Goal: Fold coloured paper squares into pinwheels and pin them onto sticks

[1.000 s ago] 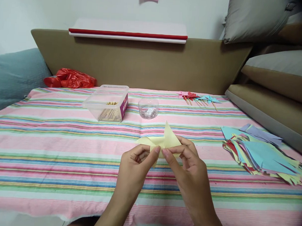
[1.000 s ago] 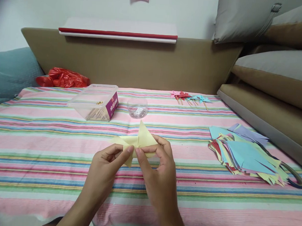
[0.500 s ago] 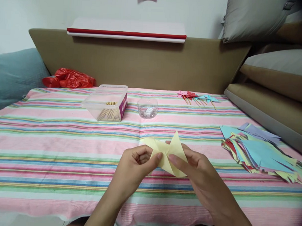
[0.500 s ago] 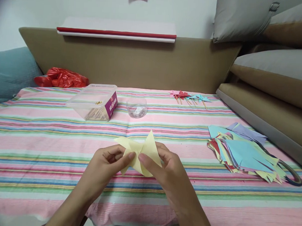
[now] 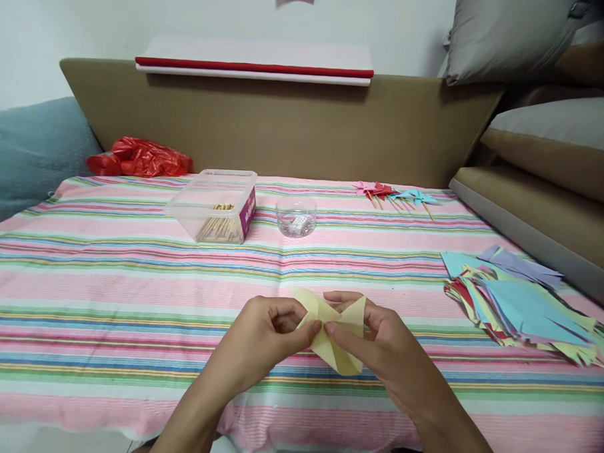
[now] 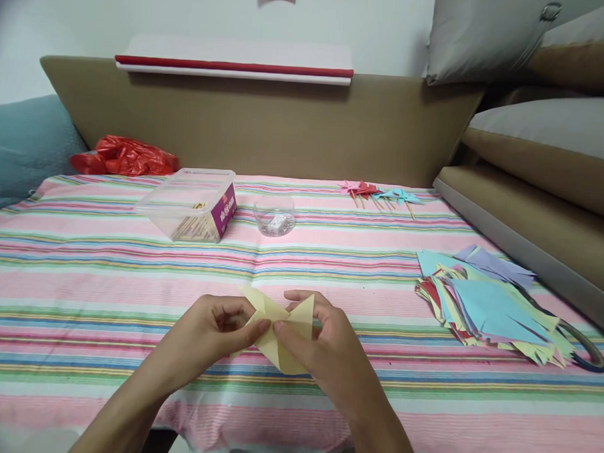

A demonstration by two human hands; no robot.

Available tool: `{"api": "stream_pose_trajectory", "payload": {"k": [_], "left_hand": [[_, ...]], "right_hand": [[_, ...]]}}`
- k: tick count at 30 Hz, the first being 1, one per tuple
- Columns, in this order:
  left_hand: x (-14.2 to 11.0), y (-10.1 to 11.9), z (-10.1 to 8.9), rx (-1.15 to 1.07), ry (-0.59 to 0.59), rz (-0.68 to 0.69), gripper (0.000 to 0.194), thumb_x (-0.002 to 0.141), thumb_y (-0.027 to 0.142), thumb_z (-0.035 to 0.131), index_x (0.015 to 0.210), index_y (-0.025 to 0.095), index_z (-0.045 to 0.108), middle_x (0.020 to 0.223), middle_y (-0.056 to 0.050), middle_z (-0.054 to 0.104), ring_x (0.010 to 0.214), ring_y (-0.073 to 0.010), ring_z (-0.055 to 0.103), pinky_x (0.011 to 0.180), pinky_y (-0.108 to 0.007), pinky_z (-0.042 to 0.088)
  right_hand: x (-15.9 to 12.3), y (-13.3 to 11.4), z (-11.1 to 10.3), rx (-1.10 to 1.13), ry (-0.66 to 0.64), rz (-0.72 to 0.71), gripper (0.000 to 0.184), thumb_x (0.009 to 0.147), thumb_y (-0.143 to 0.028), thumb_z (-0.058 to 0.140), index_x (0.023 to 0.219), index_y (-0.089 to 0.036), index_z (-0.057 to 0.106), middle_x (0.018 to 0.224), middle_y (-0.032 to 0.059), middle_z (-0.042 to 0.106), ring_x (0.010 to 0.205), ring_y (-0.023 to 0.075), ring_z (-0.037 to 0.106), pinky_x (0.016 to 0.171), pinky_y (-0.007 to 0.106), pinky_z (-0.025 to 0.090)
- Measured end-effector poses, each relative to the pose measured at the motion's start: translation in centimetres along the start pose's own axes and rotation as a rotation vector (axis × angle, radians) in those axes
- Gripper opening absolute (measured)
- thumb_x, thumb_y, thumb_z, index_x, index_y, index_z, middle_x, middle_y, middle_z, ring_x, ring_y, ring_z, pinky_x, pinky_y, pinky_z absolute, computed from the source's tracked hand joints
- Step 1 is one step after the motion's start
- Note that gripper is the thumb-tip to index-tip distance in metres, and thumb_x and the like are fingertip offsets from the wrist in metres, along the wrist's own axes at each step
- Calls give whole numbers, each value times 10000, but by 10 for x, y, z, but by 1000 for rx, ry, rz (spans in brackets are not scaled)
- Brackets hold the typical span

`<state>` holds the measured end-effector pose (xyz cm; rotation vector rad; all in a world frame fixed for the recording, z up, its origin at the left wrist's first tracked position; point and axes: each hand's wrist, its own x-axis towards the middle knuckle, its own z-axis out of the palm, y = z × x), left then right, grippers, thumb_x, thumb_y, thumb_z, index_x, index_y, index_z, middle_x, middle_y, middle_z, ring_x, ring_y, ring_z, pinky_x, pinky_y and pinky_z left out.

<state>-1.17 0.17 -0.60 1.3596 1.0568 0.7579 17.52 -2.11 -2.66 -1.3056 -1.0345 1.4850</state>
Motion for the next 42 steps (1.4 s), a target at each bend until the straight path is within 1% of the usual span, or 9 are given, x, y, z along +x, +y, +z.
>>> {"api": "stream_pose_trajectory", "payload": {"k": [6,11,15,21,33,35,37,39,42], "left_hand": [[1,-1,-2,1,16,28,240,856,398,729,752,188,783,727,-57,727,614,-166,605,535,-246,417],[7,-2,4,-257,140,60,234,830,397,789,974,212,788,999,-84,792,953,-222,712,835,-281,530],[10,-7,21,-398,173,32,283,789,376,840,1009,211,774,1095,-90,781,1053,-230,702,904,-295,531],[11,-8,38,-468,198,76,253,820,404,806,955,190,785,1009,-80,780,972,-225,702,830,-291,536],[12,-10,35,-484,343,73,301,794,424,825,748,151,708,746,-11,672,719,-129,577,662,-226,472],[12,-12,31,-505,362,78,293,795,413,828,741,153,704,751,-2,666,708,-117,562,648,-215,462],[12,-12,27,-539,388,78,300,801,413,825,716,156,693,725,10,644,685,-105,541,627,-203,450],[13,-12,22,-581,410,71,315,798,419,826,695,159,682,692,21,615,660,-96,520,610,-197,442],[13,-10,16,-640,434,67,316,772,425,846,700,160,690,677,24,606,642,-94,515,600,-195,444]], "right_hand": [[1,-1,3,30,20,9,537,723,-488,825,1173,-221,704,847,46,768,732,232,707,595,308,525],[9,-3,2,263,152,-128,487,716,-446,863,1125,-211,739,1126,77,763,1011,281,681,771,346,540],[11,-1,11,467,147,-175,337,734,-376,866,1010,-206,772,1046,71,778,1024,281,676,827,368,536],[10,6,31,528,149,-168,317,745,-388,858,1009,-231,780,1028,54,779,982,260,680,816,364,541],[8,7,38,457,104,-153,348,780,-437,816,1036,-218,728,1054,65,740,953,254,661,748,344,531],[8,6,35,401,159,-194,356,834,-490,760,1076,-244,672,1122,68,712,928,241,660,736,357,535],[6,3,28,251,276,-351,302,904,-485,680,1126,-290,616,1243,64,655,1027,248,648,822,403,543],[4,1,19,-54,363,-607,215,949,-381,630,1156,-327,604,1386,58,555,1228,266,573,981,464,503],[1,-2,7,-612,312,-918,225,941,-202,615,1106,-343,673,1508,44,404,1386,286,445,1109,507,420]]}}
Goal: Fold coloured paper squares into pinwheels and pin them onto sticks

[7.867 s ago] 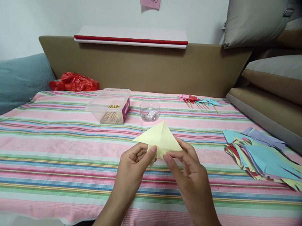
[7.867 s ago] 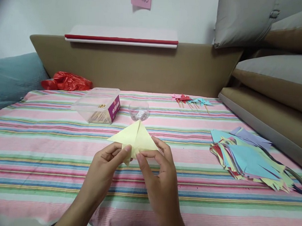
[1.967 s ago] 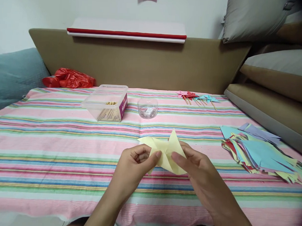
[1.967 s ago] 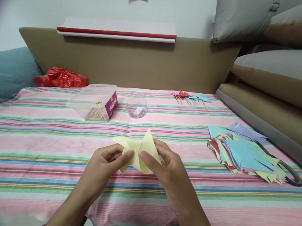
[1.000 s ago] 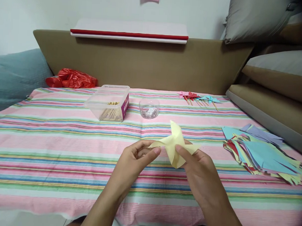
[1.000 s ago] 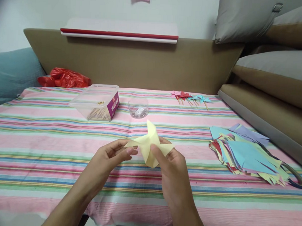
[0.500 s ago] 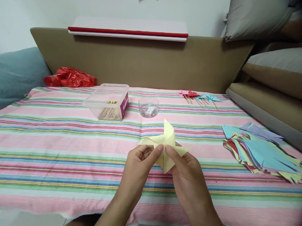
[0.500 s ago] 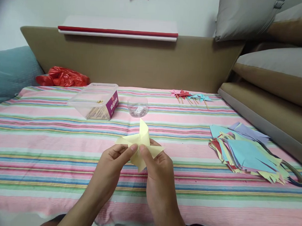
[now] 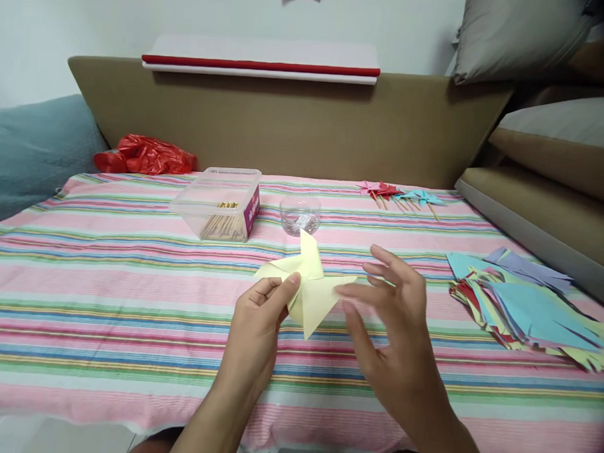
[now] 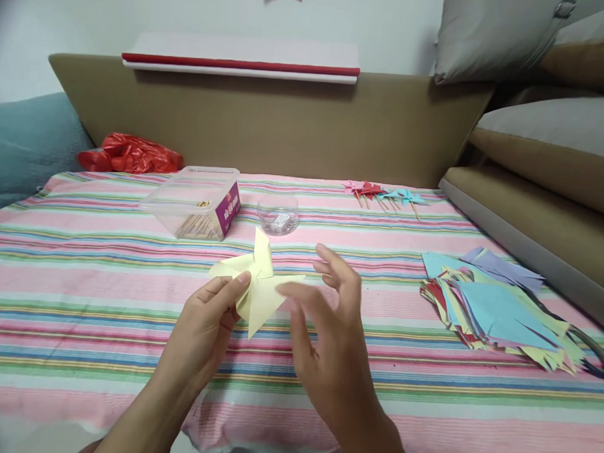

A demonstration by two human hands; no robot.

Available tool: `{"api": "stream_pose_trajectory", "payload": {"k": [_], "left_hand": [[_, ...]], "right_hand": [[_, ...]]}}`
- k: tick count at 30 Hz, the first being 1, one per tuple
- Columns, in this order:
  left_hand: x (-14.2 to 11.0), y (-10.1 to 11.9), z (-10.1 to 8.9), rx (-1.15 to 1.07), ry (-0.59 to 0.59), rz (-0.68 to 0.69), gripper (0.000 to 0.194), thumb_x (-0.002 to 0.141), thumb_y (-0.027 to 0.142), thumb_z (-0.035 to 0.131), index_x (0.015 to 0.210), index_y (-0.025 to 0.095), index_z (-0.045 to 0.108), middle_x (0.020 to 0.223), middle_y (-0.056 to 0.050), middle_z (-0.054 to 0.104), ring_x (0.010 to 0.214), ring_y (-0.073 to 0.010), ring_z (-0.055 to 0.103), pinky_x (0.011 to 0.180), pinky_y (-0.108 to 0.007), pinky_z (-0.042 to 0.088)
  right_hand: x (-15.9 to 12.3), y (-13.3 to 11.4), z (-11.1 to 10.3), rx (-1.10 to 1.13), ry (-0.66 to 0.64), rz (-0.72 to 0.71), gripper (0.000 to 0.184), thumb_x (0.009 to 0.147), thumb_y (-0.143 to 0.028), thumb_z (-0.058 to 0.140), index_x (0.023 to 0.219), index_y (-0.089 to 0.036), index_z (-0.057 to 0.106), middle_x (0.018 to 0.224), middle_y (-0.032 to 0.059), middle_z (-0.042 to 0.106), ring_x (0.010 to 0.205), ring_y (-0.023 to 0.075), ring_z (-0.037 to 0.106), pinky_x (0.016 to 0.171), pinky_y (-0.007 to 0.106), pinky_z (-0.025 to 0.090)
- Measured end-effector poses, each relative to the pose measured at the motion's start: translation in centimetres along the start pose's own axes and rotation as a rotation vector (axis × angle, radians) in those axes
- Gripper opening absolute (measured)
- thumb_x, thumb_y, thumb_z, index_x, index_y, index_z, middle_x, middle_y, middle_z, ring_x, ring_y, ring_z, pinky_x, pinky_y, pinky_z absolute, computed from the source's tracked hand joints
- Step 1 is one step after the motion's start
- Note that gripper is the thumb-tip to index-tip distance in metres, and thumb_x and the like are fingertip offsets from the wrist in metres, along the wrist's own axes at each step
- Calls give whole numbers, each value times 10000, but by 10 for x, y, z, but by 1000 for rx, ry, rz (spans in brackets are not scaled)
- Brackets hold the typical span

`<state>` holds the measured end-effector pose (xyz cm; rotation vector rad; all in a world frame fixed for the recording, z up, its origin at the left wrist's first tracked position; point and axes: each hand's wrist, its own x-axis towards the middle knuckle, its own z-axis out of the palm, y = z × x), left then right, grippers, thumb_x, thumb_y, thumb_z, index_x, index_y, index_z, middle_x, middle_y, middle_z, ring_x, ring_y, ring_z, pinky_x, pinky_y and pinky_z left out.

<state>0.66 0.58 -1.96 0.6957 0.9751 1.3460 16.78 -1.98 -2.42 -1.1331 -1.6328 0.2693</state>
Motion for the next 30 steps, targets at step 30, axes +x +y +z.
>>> {"api": "stream_pose_trajectory", "payload": {"k": [30], "left_hand": [[-7,3,2,315,-206,83,272,826,411,799,744,164,722,721,5,637,690,-107,549,618,-201,430]], "right_hand": [[1,0,5,113,60,280,57,868,-369,757,827,-330,752,1314,4,615,1285,260,564,1068,496,444]]}}
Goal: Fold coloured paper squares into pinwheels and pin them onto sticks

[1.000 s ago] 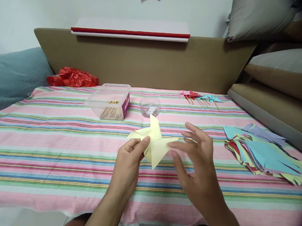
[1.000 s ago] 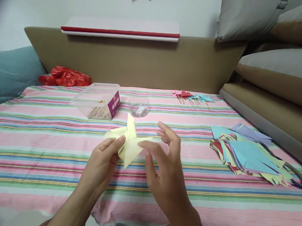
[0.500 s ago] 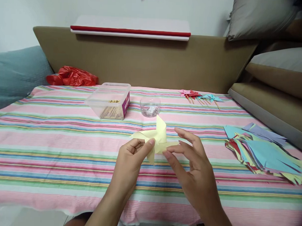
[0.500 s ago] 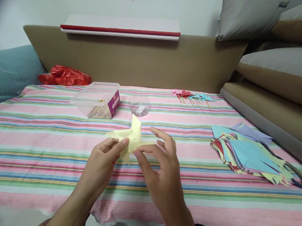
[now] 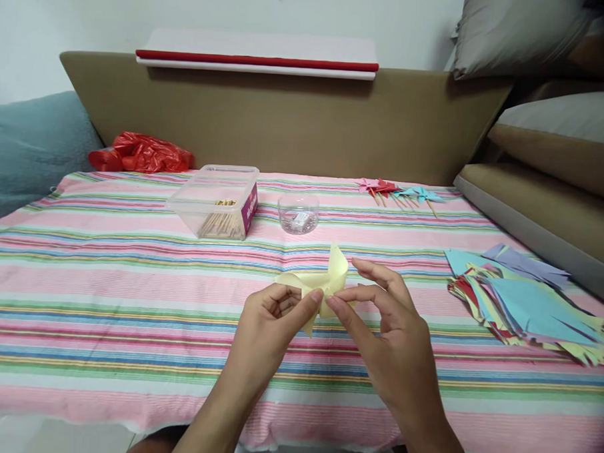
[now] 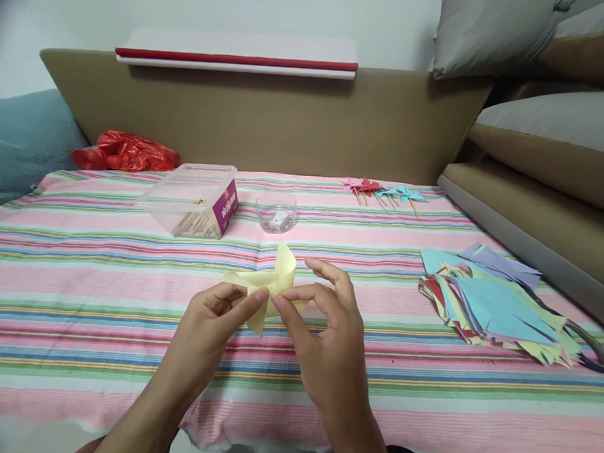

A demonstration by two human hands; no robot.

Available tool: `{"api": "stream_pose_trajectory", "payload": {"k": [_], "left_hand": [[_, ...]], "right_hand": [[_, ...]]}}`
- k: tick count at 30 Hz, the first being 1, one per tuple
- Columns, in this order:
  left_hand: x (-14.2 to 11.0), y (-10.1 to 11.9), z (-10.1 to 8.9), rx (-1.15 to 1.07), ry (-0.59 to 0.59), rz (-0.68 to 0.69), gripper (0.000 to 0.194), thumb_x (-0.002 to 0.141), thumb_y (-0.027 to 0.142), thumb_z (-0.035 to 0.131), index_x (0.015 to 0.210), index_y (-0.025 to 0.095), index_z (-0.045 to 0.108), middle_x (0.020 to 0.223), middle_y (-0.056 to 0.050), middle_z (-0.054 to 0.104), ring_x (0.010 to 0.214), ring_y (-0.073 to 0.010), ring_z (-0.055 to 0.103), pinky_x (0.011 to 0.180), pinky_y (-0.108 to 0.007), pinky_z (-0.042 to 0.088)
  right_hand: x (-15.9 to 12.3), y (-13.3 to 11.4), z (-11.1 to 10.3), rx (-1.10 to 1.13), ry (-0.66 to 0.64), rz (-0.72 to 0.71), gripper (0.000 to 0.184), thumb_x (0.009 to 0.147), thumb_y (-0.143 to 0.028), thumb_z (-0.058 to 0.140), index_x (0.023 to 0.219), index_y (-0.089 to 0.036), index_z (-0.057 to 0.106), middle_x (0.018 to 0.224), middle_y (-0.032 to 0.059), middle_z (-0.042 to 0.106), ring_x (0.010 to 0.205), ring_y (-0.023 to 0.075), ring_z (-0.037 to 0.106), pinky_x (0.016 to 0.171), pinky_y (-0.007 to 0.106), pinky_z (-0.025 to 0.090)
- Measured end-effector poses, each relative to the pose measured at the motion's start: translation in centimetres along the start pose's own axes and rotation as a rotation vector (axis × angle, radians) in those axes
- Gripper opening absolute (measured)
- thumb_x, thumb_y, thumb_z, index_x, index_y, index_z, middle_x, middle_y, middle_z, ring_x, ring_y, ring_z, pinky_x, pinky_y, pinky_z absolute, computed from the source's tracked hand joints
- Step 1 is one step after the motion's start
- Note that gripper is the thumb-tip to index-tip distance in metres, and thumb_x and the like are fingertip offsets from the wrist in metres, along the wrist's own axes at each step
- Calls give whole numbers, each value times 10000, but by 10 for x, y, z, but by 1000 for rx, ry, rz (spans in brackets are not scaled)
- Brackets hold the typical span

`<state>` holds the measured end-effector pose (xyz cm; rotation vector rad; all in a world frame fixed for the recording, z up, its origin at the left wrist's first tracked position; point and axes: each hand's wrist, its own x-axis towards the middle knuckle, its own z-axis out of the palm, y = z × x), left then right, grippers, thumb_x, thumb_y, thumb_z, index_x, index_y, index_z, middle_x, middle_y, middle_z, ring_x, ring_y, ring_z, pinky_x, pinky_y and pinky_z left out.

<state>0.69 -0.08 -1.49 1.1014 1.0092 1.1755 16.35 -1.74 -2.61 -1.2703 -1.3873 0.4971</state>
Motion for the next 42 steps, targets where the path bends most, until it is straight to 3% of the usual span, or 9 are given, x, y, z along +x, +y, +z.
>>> {"api": "stream_pose_trajectory", "payload": {"k": [12,18,26,42], "left_hand": [[0,0,-2,36,-35,-24,225,817,415,810,823,193,771,766,-19,699,762,-150,626,678,-238,475],[-1,2,-2,47,-15,-9,256,825,421,801,788,174,748,758,-17,697,724,-129,607,645,-217,465],[-2,2,2,46,32,-1,269,815,424,803,748,174,730,712,-4,668,673,-121,580,610,-217,456],[0,1,2,56,58,-4,236,786,398,832,746,174,769,717,-14,691,677,-123,597,605,-209,468]], "right_hand": [[0,-1,-1,7,8,22,46,860,-362,760,820,-341,752,1313,-5,617,1281,262,564,1057,501,447],[1,-1,-2,-13,-2,-2,53,859,-379,768,812,-354,763,1319,-16,614,1215,259,607,1018,486,481],[-2,-5,-2,71,-30,34,69,902,-377,711,879,-328,754,1339,24,590,1321,267,527,1071,486,448],[-2,-3,1,47,-37,19,70,903,-347,695,862,-303,731,1358,37,571,1337,269,512,1094,503,425]]}}
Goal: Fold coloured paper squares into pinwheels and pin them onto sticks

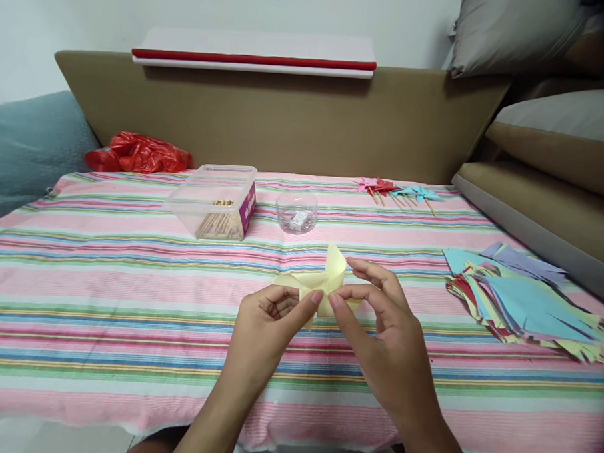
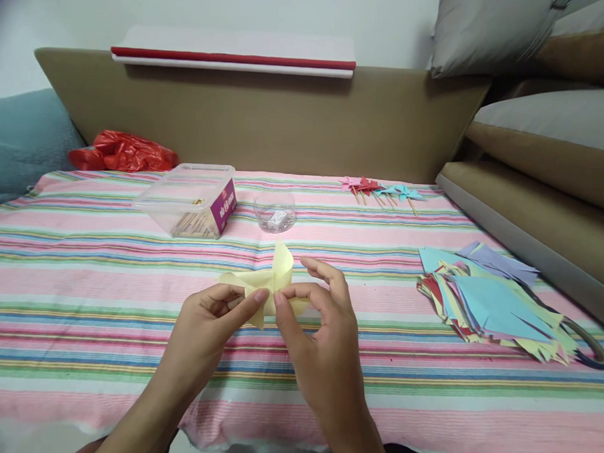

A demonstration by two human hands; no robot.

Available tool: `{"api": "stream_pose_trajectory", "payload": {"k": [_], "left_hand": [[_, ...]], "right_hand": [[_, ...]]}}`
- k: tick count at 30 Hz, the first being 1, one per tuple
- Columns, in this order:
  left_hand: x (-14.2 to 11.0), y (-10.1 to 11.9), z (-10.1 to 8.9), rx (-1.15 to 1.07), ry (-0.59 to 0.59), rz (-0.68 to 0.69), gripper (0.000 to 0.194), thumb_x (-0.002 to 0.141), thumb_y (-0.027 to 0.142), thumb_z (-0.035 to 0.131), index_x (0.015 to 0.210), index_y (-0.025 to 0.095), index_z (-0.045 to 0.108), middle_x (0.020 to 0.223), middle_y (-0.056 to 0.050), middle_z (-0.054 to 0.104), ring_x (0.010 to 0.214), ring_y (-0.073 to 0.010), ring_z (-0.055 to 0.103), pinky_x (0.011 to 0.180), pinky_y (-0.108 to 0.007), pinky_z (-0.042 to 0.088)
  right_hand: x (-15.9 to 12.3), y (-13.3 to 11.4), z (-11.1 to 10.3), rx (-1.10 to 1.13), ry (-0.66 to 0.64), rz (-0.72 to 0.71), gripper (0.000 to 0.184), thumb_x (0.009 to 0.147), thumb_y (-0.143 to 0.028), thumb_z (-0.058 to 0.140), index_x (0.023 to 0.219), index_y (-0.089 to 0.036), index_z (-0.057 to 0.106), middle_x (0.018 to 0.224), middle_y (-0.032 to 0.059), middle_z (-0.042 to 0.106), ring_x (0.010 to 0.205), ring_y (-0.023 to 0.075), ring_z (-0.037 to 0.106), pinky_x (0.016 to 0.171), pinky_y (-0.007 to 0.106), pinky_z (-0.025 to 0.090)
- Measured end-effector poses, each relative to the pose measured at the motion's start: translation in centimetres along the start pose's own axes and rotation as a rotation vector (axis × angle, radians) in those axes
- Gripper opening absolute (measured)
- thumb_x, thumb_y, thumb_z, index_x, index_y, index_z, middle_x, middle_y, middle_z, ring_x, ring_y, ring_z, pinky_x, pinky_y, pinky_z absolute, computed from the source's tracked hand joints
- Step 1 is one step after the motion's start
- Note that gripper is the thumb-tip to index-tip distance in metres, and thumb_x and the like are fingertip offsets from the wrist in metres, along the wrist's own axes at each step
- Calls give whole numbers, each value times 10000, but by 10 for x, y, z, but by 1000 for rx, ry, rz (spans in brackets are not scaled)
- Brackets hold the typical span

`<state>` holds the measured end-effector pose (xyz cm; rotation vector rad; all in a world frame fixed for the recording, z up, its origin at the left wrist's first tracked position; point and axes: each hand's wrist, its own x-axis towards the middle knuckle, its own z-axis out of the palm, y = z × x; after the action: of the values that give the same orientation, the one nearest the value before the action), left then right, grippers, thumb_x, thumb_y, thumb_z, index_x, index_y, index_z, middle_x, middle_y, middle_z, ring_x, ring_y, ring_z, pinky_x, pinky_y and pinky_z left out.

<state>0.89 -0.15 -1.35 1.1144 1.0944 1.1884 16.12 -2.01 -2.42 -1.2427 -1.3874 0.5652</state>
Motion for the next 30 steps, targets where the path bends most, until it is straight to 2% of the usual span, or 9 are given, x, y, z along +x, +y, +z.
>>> {"api": "stream_pose_trajectory", "payload": {"k": [12,15,17,19,21,24,26,30], "left_hand": [[-1,-3,1,70,52,23,297,788,442,817,724,161,745,687,-14,662,654,-135,574,602,-239,451],[-2,-6,2,76,50,20,297,799,445,807,746,158,752,693,-18,673,656,-139,582,604,-244,452],[-1,-6,2,59,40,19,289,802,441,807,751,161,755,709,-23,687,674,-144,597,616,-245,465],[-1,-5,3,31,20,27,261,806,426,807,770,171,766,751,-29,714,710,-150,621,644,-244,486],[-1,-2,3,12,4,43,224,808,405,809,790,184,780,787,-34,736,737,-156,641,660,-244,498],[-1,2,0,20,-10,50,206,791,393,823,782,190,787,758,-36,735,704,-160,642,615,-245,486],[-1,4,-3,48,-13,36,228,774,402,833,759,181,778,722,-39,721,664,-158,625,577,-247,464],[0,5,-11,95,-24,5,292,752,433,840,704,167,729,646,-16,651,597,-134,555,540,-243,412]], "right_hand": [[-2,-3,4,39,-7,51,111,913,-364,672,853,-282,716,1370,59,558,1343,286,506,1121,532,399],[-2,-3,7,59,7,65,107,900,-363,682,850,-268,684,1361,67,563,1348,294,502,1102,525,425],[-2,-3,8,119,36,96,135,874,-361,715,940,-271,638,1358,74,577,1313,291,536,1056,512,474],[-1,-3,9,200,46,174,316,850,-372,748,1108,-291,584,1322,82,616,1241,283,592,992,497,526],[1,-1,7,267,-9,251,400,851,-404,750,1199,-298,585,1271,85,654,1187,282,630,950,481,557],[3,2,3,321,-132,269,220,862,-436,731,1008,-272,727,1300,86,638,1214,294,624,951,440,577],[4,3,1,328,-160,256,171,857,-425,736,877,-257,759,1330,79,614,1236,297,612,978,427,572],[5,2,2,312,-195,256,164,860,-411,724,869,-255,773,1287,79,622,1142,277,651,973,428,573]]}}
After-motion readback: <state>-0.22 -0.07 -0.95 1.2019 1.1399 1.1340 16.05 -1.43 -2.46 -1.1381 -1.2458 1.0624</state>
